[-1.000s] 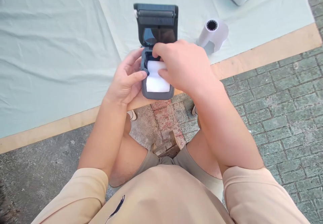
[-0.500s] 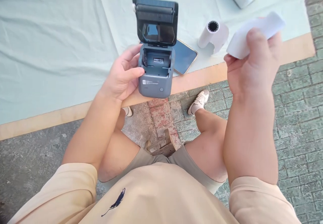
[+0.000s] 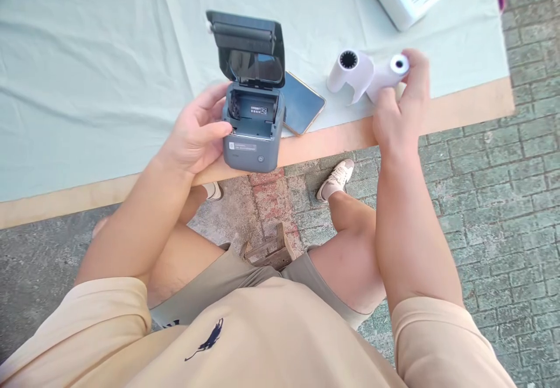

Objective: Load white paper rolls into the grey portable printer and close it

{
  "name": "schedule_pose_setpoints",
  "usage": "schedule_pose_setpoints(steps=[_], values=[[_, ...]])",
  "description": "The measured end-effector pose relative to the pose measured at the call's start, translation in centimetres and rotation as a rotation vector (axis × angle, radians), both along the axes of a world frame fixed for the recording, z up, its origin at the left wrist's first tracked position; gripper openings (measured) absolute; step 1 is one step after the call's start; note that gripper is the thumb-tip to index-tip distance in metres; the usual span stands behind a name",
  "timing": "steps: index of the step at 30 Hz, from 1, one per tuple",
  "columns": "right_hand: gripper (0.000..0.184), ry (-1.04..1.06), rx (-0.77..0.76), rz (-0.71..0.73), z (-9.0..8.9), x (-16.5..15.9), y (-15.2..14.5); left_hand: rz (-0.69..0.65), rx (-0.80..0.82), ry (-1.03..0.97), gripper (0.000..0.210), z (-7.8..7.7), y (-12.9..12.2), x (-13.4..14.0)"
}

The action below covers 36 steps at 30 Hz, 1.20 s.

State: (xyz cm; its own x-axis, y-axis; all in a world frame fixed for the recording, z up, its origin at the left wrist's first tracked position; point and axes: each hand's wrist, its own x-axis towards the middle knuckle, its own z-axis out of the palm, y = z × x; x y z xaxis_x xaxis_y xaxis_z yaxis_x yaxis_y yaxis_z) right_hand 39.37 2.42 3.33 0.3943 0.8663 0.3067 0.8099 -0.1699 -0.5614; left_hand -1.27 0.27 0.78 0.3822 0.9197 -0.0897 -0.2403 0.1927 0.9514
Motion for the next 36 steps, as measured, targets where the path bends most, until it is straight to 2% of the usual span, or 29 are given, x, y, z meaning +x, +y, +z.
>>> schedule_pose_setpoints(steps=[1,3,6,8,10,12,14,16,18,20,22,24,26,28,30,32,34,36], values=[[0.089,-0.022,0.025,-0.047,0.2,-0.1,0.1,-0.004,0.009,-0.010,0.093,-0.3,0.1,-0.1],[0.088,-0.119,0.095,-0.100,0.6,-0.7,0.3,-0.017,0.023,-0.035,0.097,-0.9,0.3,-0.2],[0.077,-0.285,0.141,-0.010,1.0,-3.4,0.6,-0.028,0.042,-0.033,0.095,-1.8,0.7,-0.3],[0.076,-0.277,0.087,0.030,1.2,-5.8,0.6,-0.028,0.065,-0.037,0.096,-2.3,0.9,-0.4],[0.062,-0.205,0.009,0.033,1.5,-7.9,0.5,-0.022,0.068,-0.038,0.095,-2.6,0.9,-0.5],[0.047,-0.176,0.002,0.034,2.0,-8.9,0.3,-0.038,0.078,-0.028,0.094,-2.9,0.9,-0.5],[0.040,-0.203,0.092,0.033,2.5,-8.8,0.1,-0.051,0.093,-0.034,0.093,-3.0,0.8,-0.5],[0.042,-0.171,0.236,0.061,2.9,-8.1,0.1,-0.052,0.093,-0.058,0.093,-3.0,0.8,-0.5],[0.050,0.074,0.396,0.167,2.5,-7.2,0.5,-0.046,0.074,-0.080,0.092,-2.8,0.7,-0.5],[0.055,0.560,0.500,0.284,1.1,-6.3,0.9,-0.046,0.059,-0.093,0.092,-2.6,0.6,-0.4],[0.052,1.159,0.491,0.368,-0.9,-5.5,0.9,-0.057,0.056,-0.100,0.091,-2.4,0.5,-0.2],[0.050,1.680,0.444,0.513,-2.8,-4.6,0.3,-0.075,0.050,-0.101,0.090,-2.3,0.4,0.0],[0.043,1.955,0.405,0.606,-3.7,-3.7,-1.0,-0.072,0.041,-0.096,0.090,-2.1,0.3,0.2],[0.042,1.882,0.297,0.577,-3.3,-3.2,-2.4,-0.065,0.045,-0.091,0.091,-2.0,0.2,0.2],[0.042,1.581,0.140,0.526,-2.3,-3.3,-3.5,-0.067,0.049,-0.082,0.092,-2.0,0.0,0.2],[0.042,1.274,0.044,0.497,-1.2,-4.3,-4.0,-0.071,0.047,-0.076,0.093,-2.0,-0.2,0.1],[0.055,1.092,0.024,0.476,-0.6,-6.2,-4.1,-0.066,0.048,-0.072,0.093,-2.0,-0.4,0.0],[0.073,1.009,0.076,0.454,-0.2,-8.8,-3.9,-0.060,0.045,-0.067,0.093,-2.0,-0.6,-0.1]])
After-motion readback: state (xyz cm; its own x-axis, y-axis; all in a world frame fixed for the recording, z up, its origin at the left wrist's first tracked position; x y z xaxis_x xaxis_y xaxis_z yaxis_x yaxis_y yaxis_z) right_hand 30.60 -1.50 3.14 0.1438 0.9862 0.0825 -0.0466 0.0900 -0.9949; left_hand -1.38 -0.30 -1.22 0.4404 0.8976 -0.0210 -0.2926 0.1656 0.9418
